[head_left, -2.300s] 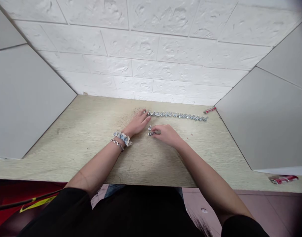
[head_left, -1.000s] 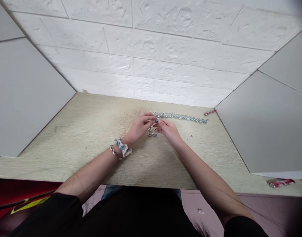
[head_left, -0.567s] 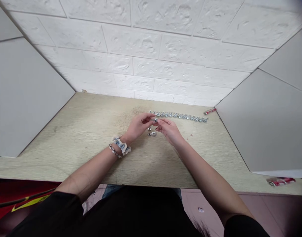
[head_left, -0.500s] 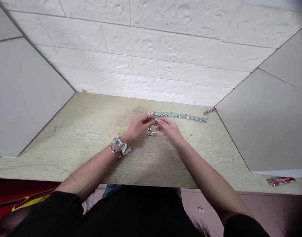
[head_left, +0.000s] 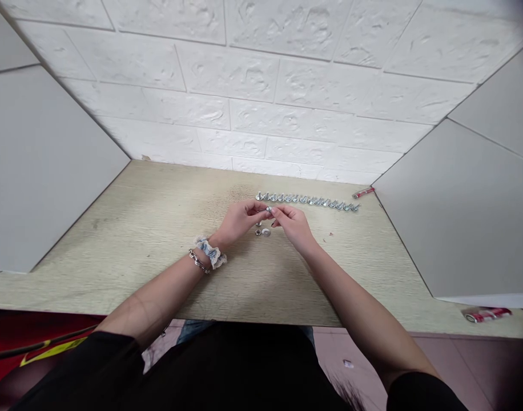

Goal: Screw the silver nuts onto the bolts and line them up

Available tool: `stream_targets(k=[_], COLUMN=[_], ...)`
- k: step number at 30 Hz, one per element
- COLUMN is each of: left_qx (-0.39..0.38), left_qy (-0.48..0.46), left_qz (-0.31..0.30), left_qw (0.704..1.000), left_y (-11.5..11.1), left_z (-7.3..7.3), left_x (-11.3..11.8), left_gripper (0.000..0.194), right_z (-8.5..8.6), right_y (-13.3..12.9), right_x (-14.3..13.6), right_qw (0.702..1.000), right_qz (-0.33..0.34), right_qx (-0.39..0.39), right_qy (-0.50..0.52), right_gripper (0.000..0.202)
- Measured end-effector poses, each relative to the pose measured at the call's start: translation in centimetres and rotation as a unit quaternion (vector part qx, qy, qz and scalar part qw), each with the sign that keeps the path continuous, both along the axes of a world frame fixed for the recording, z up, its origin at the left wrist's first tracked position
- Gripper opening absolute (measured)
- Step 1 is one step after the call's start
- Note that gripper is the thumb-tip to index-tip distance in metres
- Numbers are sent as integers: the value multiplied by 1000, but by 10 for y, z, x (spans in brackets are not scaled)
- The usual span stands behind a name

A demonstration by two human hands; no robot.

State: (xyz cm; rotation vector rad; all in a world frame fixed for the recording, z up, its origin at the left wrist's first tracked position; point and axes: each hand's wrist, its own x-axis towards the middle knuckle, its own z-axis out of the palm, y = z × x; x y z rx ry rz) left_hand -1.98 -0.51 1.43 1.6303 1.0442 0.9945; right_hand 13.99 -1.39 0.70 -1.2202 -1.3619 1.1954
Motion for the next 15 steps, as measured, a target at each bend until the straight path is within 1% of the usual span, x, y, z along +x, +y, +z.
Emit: stream_targets(k=[7, 15], left_qx=[-2, -30], left_qy=[-13, -35], left_qz=[-9, -12], left_qw=[1000, 999], left_y=[1, -1], left_z=[0, 3], left_x=[-1, 0], left_gripper=[30, 29], right_z=[1, 2], right_y=[-1, -1], right_x=[1, 1], right_qw=[1000, 1000], right_qz=[1, 5], right_qx=[23, 26], right_qy=[-8, 4], right_gripper=[31, 24])
